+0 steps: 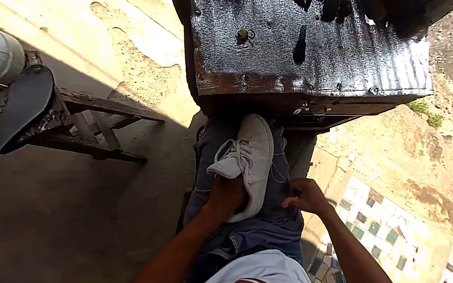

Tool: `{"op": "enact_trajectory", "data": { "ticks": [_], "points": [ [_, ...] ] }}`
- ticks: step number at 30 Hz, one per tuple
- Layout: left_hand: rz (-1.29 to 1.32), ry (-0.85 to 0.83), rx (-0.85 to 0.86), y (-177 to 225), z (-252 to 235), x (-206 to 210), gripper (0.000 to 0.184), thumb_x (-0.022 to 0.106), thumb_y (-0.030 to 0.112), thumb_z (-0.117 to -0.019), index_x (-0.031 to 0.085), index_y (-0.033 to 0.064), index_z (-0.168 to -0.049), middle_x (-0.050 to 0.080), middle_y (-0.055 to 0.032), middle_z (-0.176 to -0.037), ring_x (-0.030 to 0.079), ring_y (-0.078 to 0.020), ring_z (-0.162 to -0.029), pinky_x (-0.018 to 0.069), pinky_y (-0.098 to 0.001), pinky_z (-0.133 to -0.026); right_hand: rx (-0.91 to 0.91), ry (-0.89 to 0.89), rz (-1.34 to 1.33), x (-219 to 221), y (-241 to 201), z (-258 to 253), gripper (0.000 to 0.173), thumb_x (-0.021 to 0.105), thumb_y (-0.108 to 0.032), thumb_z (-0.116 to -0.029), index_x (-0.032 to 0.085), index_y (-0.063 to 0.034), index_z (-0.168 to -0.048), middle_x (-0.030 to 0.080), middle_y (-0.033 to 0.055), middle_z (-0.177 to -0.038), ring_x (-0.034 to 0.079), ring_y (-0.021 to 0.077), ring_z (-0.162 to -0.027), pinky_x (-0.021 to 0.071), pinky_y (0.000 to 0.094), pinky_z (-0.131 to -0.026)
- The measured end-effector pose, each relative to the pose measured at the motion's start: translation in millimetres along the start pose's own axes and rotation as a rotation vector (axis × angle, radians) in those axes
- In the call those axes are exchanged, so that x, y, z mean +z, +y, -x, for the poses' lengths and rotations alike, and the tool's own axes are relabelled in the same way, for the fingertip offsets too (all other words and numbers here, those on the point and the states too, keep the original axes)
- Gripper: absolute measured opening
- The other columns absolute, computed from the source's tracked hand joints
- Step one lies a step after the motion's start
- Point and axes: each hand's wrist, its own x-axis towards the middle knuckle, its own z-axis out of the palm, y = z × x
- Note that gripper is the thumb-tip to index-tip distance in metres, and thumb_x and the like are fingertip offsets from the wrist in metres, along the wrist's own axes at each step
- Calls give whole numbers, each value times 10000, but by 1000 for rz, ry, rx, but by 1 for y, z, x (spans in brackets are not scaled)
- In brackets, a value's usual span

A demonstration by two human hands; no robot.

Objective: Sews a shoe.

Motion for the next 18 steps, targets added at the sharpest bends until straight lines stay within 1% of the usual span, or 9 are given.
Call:
{"op": "enact_trajectory", "data": {
  "ticks": [1,3,5,7,9,10,12,15,18],
  "points": [
    [-6,15,8,0,0,0,211,640,152,-895,714,-38,-949,723,-241,-912,724,-434,-887,571,-589,-750,-14,40,-91,2,-3,0,712,624,-778,-843,535,-90,-681,471,-7,-583,463,92,-537,393,300,-516],
    [-1,35,22,-2,-1,3,200,638,140,-887,713,-37,-940,721,-234,-904,724,-424,-876,570,-583,-745,-20,162,-246,4,-12,-7,465,715,-477,-947,610,-53,-788,566,-7,-692,531,31,-621,459,215,-577],
    [14,45,32,-3,-2,5,197,646,135,-878,716,-35,-946,722,-233,-912,724,-418,-882,570,-581,-757,71,300,-188,6,-22,-22,242,686,-270,-982,731,-33,-975,652,26,-840,579,27,-682,516,197,-626],
    [11,37,36,-4,-3,6,193,647,137,-882,719,-29,-952,726,-224,-920,726,-408,-892,573,-572,-764,223,304,-17,11,-30,-38,261,654,-314,-988,763,-121,-1126,635,35,-984,552,61,-690,507,253,-627],
    [5,15,35,-3,-4,5,210,639,139,-896,721,-40,-970,728,-238,-938,723,-425,-913,568,-589,-783,276,222,-22,14,-44,-44,265,617,-294,-1000,743,-125,-1160,633,54,-1106,577,89,-739,532,289,-673],
    [9,32,43,-4,-4,5,219,633,137,-894,721,-46,-976,727,-246,-943,722,-436,-916,568,-597,-784,239,173,-115,14,-55,-41,236,585,-245,-1014,720,-100,-1142,629,39,-1083,552,61,-721,509,244,-657],
    [54,76,31,-7,-2,9,254,640,158,-897,721,-51,-1017,727,-254,-992,711,-445,-966,551,-611,-839,98,25,-327,11,-76,-26,180,532,-170,-1040,640,-47,-1113,611,13,-876,494,22,-594,459,197,-544],
    [49,32,-14,-11,-2,11,278,657,203,-928,729,-32,-1058,729,-252,-1036,706,-435,-1006,538,-614,-867,82,-12,-2,-9,-57,-1,305,514,-330,-1055,662,-63,-1032,595,35,-749,529,134,-565,465,335,-515],
    [-1,-20,22,-12,-8,9,254,662,214,-936,735,4,-1059,727,-242,-1041,705,-437,-1006,545,-619,-853,342,115,367,-43,-9,-10,495,493,-454,-1050,721,-38,-912,685,141,-750,677,339,-681,510,587,-612]
  ]
}}
